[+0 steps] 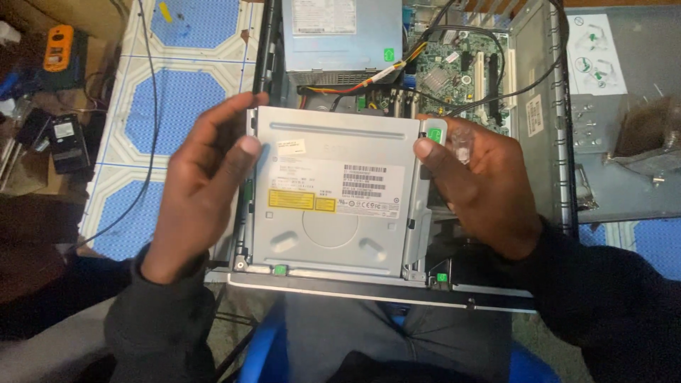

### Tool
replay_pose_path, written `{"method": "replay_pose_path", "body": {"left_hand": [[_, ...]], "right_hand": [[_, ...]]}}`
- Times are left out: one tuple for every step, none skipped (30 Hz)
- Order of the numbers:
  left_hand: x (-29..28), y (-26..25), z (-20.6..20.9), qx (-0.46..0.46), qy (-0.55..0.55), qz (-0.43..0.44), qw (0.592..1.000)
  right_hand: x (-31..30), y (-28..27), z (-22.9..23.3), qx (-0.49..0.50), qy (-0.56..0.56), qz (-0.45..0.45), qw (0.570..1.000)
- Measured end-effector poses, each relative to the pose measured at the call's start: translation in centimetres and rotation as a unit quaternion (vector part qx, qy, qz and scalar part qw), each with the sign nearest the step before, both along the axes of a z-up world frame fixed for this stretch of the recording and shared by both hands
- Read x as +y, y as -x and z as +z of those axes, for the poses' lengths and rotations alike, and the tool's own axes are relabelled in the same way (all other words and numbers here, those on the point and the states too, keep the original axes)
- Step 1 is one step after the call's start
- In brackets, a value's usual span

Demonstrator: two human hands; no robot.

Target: Disassembling and working on the internal components of a desktop computer.

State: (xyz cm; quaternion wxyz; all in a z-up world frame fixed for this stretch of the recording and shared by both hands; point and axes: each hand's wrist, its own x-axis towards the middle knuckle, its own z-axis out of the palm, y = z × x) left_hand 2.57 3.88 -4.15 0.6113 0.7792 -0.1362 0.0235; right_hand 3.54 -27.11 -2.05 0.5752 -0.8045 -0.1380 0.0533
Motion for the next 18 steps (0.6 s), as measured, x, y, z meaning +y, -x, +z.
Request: {"method": "replay_pose_path", "body": {"left_hand": [[-0.2, 0.4, 0.0, 0.027, -0.008, 0.008, 1.0], [-0.4, 0.7, 0.0, 0.052, -0.018, 0.015, 0.998], [-0.8, 0.8, -0.6, 0.051, -0.02, 0.018, 0.998], [-1.1, 0.9, -1.1, 0.027, 0.002, 0.018, 0.999], [-1.3, 1.0, -1.7, 0.003, 0.024, 0.019, 1.0], [-1.5, 1.0, -1.7, 0.002, 0.023, 0.02, 1.0], [-1.7, 1.1, -1.8, -0.007, -0.017, 0.04, 0.999], [-1.9, 1.2, -1.9, -0.016, -0.056, 0.059, 0.997], [-1.8, 1.1, -2.0, -0.016, -0.056, 0.06, 0.996], [-1.7, 1.1, -2.2, -0.029, -0.073, 0.064, 0.995], [-1.8, 1.1, -2.3, -0.041, -0.091, 0.068, 0.993], [-1.6, 1.2, -2.4, -0.042, -0.093, 0.071, 0.992], [-1.5, 1.1, -2.5, -0.036, -0.073, 0.064, 0.995], [-1.4, 1.0, -2.5, -0.029, -0.056, 0.052, 0.997], [-1.4, 0.9, -2.4, -0.029, -0.06, 0.05, 0.997], [-1.6, 0.9, -2.4, -0.03, -0.024, 0.048, 0.998], [-1.6, 1.0, -2.5, -0.03, 0.011, 0.046, 0.998], [-1.6, 1.0, -2.5, -0.031, 0.008, 0.054, 0.998]], "right_hand": [[0.1, 0.1, 0.2, -0.005, -0.001, -0.005, 1.0], [0.2, 0.1, 0.3, -0.011, -0.002, -0.01, 1.0], [0.2, 0.1, 0.3, -0.012, -0.005, -0.008, 1.0], [0.3, 0.1, 0.3, 0.008, -0.008, -0.023, 1.0], [0.4, 0.1, 0.3, 0.028, -0.011, -0.039, 0.999], [0.3, 0.2, 0.3, 0.028, -0.013, -0.037, 0.999], [0.2, 0.3, 0.2, 0.018, -0.007, -0.04, 0.999], [0.1, 0.4, 0.1, 0.009, 0.001, -0.043, 0.999], [-0.1, 0.7, -0.1, 0.009, 0.0, -0.041, 0.999], [-0.3, 0.9, -0.3, -0.037, 0.004, -0.049, 0.998], [-0.6, 1.1, -0.5, -0.083, 0.008, -0.055, 0.995], [-0.5, 1.2, -0.1, -0.084, 0.006, -0.052, 0.995], [-0.4, 1.2, 0.2, -0.086, 0.013, -0.05, 0.995], [-0.4, 1.4, 0.6, -0.086, 0.019, -0.052, 0.995], [-0.5, 1.3, 0.8, -0.086, 0.015, -0.055, 0.995], [-0.7, 1.2, 1.0, -0.075, 0.058, -0.062, 0.994], [-0.8, 1.2, 1.2, -0.064, 0.1, -0.068, 0.991], [-0.5, 1.6, 1.5, -0.065, 0.097, -0.061, 0.991]]}}
